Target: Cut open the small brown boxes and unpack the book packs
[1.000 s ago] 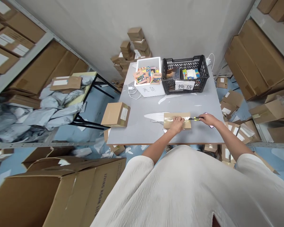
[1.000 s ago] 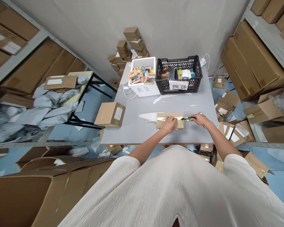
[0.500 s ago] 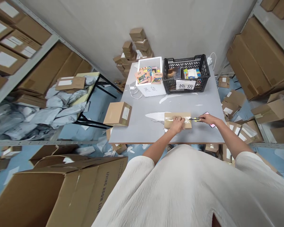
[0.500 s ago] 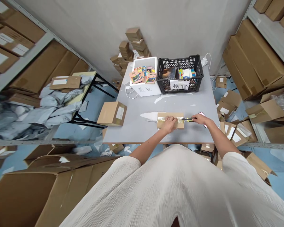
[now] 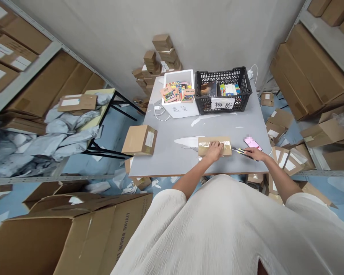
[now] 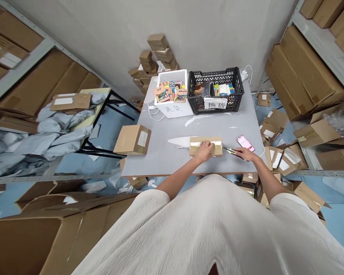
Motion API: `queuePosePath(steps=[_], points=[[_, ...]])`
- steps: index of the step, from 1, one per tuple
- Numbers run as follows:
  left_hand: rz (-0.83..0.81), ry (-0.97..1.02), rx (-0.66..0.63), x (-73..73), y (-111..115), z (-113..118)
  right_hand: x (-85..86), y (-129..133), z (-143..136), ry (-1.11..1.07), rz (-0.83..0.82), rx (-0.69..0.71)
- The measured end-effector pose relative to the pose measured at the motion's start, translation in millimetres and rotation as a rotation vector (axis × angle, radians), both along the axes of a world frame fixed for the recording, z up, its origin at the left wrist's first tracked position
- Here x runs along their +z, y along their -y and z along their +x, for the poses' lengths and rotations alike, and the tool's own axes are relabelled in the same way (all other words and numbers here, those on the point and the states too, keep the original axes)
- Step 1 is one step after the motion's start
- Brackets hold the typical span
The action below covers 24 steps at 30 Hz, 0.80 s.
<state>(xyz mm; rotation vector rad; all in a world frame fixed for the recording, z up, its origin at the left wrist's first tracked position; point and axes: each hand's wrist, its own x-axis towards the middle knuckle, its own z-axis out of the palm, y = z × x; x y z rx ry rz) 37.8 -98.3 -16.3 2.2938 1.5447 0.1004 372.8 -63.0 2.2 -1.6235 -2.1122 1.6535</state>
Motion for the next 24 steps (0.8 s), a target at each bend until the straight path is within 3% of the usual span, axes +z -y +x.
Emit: queuePosePath(steps=[5,8,17,24], points=[[0.029,0.034,0.077,9.5,-9,-2,-6.9,5,5,-0.096,0.097,-0.220],[0.061,0.025,0.118,12.5,-18,0,-5.4,9,-1,-0.113,0.154,-0.254],[-0.014,-0.037,0.093,8.6,-41,2,1.6,15,-19,0.141,0.549,0.067],[0.084,-0.003,0.090,4.4,-28,4,-11.7,18,-27,0.223,0.602,0.085]])
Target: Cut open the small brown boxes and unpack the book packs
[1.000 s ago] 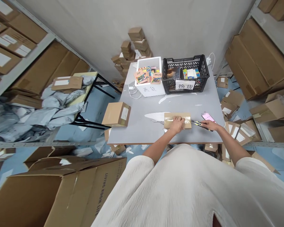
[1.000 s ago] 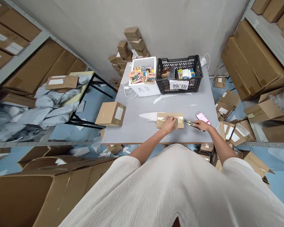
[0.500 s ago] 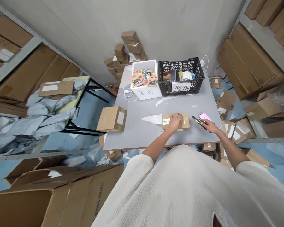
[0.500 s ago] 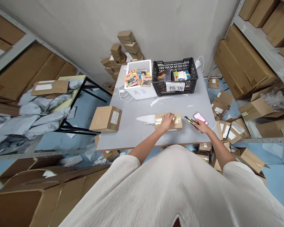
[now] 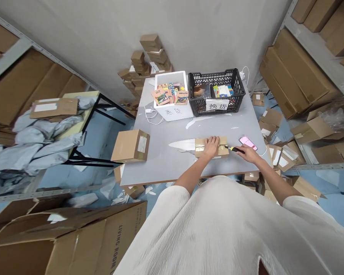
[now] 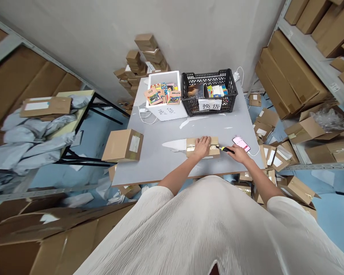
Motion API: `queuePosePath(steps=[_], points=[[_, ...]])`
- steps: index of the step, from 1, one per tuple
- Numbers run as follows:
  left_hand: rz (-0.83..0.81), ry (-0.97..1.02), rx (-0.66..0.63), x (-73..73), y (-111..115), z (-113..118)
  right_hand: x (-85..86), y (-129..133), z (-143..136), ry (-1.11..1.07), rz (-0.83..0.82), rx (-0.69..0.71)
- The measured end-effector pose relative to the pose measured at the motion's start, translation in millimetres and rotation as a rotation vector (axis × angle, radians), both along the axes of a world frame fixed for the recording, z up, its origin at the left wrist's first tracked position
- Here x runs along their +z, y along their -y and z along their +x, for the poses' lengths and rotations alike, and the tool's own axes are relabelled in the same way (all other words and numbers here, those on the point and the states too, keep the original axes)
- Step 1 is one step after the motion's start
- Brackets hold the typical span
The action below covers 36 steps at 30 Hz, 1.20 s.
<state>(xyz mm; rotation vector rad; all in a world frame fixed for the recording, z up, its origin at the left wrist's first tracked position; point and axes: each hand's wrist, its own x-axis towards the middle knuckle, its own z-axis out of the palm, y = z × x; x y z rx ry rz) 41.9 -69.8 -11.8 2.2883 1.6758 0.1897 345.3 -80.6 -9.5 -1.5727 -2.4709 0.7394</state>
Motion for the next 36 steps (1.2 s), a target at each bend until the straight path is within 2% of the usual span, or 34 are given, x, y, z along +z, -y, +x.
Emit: queuePosePath(steps=[5,8,12,16,20,25,30,33,36], points=[[0.052,0.014,0.031,-8.0,10,3,-12.7,2,-9,0.003,0.086,-0.030],[0.065,0.025,0.034,-12.3,11,2,-18.7,2,-1,0.007,0.140,-0.057],[0.073,0.029,0.039,-16.8,10,1,-21.6,-1,19,-0.034,0.186,-0.194],[0.066,0.038,0.034,-17.4,9,1,-20.6,-7,21,-0.089,0.154,-0.243],[0.034,0.050,0.038,-14.4,16,-9,-16.7,-21,-6,-0.168,0.109,-0.209],[0.004,0.028,0.077,-8.8,45,-44,-4.1,-51,-65,-0.259,0.076,-0.048],[-0.025,0.024,0.128,-3.8,71,-71,2.1,-75,-122,-0.145,0.028,0.060],[-0.033,0.032,0.199,-0.9,73,-77,0.6,-80,-133,-0.070,0.012,0.056],[-0.039,0.029,0.358,0.8,64,-76,0.0,-76,-127,-0.032,0.025,-0.030]])
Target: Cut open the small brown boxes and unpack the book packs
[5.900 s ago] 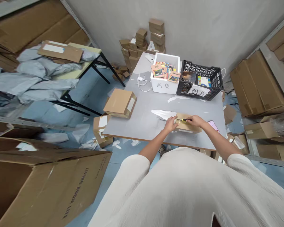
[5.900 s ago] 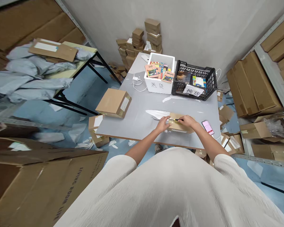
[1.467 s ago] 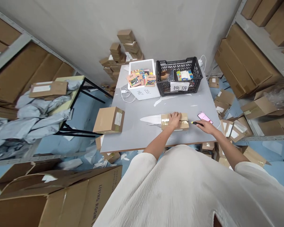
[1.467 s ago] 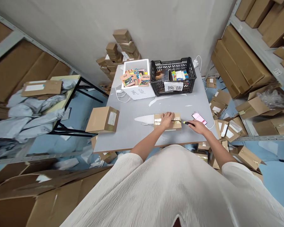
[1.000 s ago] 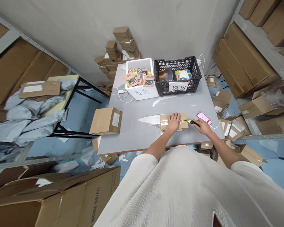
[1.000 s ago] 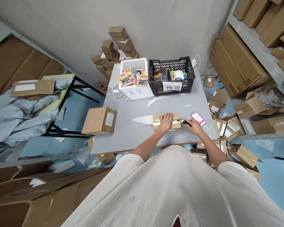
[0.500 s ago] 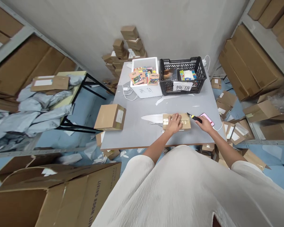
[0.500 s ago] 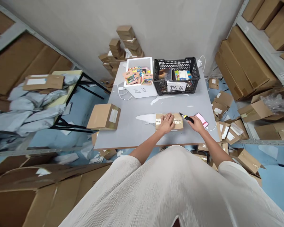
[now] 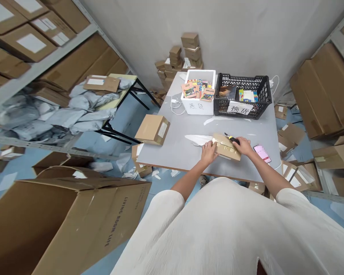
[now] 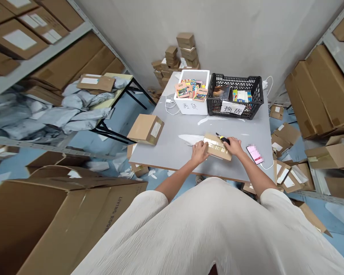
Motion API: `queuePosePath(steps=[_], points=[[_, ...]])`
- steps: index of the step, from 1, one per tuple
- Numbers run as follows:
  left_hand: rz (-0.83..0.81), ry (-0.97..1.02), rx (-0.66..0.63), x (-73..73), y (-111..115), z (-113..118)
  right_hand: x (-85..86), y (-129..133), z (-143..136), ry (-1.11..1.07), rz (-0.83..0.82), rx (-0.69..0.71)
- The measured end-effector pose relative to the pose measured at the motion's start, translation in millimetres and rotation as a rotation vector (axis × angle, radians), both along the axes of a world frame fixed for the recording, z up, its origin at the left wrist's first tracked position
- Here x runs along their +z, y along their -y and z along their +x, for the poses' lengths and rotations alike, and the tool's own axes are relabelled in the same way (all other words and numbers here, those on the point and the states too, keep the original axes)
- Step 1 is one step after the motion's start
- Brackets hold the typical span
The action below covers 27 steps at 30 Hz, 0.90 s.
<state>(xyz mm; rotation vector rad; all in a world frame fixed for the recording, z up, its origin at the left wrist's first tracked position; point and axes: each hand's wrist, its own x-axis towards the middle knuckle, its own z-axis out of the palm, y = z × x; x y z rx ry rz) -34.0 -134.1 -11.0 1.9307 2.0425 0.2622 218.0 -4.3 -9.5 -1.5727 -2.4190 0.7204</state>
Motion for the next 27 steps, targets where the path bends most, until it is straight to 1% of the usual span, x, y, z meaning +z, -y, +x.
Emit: queuePosePath(steps=[2,4,6,9,11,13,17,19,21,23,24,27], points=[[-0.049,0.044,0.110,-0.2,-11,3,0.5,6,9,-0.002,-0.003,-0.067],[-0.144,0.155,0.156,-1.3,-23,10,1.0,14,17,-0.013,-0.017,-0.107],[-0.206,0.264,0.146,-2.8,-36,18,0.9,21,24,-0.029,-0.035,-0.146],[-0.185,0.316,0.117,-4.3,-52,32,-0.1,28,31,-0.082,-0.084,-0.252],[-0.167,0.320,0.091,-4.6,-61,41,-0.4,29,33,-0.134,-0.125,-0.312],[-0.153,0.324,0.063,-4.6,-70,47,0.2,29,34,-0.184,-0.150,-0.342],[-0.117,0.294,0.024,-2.4,-90,52,1.7,27,32,-0.270,-0.197,-0.407],[-0.081,0.262,-0.008,0.2,-100,52,-0.3,30,29,-0.336,-0.274,-0.443],[-0.048,0.232,-0.046,3.6,-107,51,-5.2,38,24,-0.434,-0.389,-0.460],[-0.046,0.197,-0.074,7.0,-110,50,-11.8,48,18,-0.524,-0.492,-0.464],[-0.054,0.174,-0.083,8.5,-110,49,-15.0,53,16,-0.553,-0.518,-0.467],[-0.050,0.087,-0.100,10.7,-101,51,-20.8,62,16,-0.583,-0.516,-0.472]])
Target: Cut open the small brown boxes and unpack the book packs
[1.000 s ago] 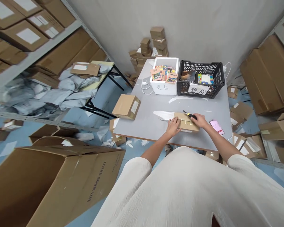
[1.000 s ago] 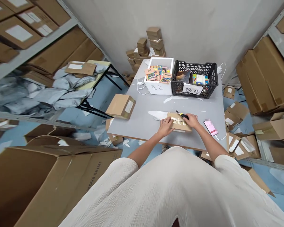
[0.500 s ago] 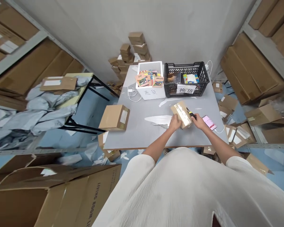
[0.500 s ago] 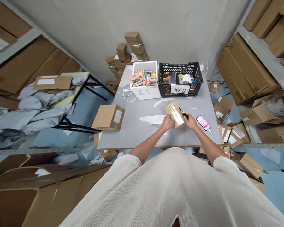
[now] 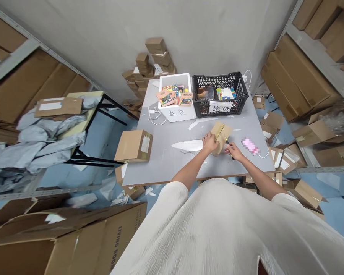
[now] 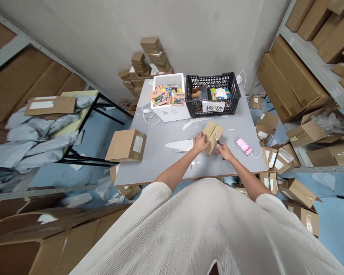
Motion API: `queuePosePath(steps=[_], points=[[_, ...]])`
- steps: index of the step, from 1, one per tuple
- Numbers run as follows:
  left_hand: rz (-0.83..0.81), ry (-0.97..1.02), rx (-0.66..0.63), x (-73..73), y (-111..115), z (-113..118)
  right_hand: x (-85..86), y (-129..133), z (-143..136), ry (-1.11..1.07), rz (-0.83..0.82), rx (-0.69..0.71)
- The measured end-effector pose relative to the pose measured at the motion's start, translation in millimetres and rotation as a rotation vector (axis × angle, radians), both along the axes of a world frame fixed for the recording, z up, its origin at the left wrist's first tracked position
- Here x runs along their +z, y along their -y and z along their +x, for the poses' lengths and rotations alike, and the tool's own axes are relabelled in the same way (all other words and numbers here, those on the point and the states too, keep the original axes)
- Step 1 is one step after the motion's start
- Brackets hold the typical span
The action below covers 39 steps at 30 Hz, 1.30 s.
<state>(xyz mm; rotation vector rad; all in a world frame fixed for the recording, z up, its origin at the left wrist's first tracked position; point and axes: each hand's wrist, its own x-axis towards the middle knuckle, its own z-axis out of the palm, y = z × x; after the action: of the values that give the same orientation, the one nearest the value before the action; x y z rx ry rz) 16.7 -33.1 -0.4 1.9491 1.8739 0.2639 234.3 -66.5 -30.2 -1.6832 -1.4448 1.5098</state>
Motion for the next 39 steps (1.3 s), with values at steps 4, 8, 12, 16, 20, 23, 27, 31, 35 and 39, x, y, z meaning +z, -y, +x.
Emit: queuePosePath(steps=[4,8,12,16,20,23,27,31,35,39], points=[[0.004,-0.047,-0.054,-1.2,16,8,3.3,-6,14,0.070,0.065,-0.049],[-0.045,-0.072,-0.138,-3.6,23,13,10.3,-18,30,0.172,0.098,-0.111],[-0.092,-0.096,-0.249,-4.1,25,-3,13.2,-22,36,0.164,0.185,-0.132],[-0.096,-0.135,-0.386,-2.4,32,-29,12.7,-19,30,0.130,0.193,-0.125],[-0.083,-0.155,-0.391,-1.8,43,-34,13.7,-12,22,-0.037,0.024,-0.062],[-0.065,-0.135,-0.416,-2.8,50,-27,16.3,-6,28,-0.112,-0.079,0.017],[-0.031,-0.113,-0.456,-3.6,54,-18,19.1,-6,52,0.008,-0.063,0.159],[-0.014,-0.101,-0.507,-4.8,52,-11,23.3,-12,77,0.146,-0.027,0.273],[-0.039,-0.134,-0.495,-8.2,48,-3,32.3,-18,92,0.184,-0.012,0.309],[-0.073,-0.142,-0.477,-10.1,44,2,39.3,-22,103,0.215,-0.041,0.379]])
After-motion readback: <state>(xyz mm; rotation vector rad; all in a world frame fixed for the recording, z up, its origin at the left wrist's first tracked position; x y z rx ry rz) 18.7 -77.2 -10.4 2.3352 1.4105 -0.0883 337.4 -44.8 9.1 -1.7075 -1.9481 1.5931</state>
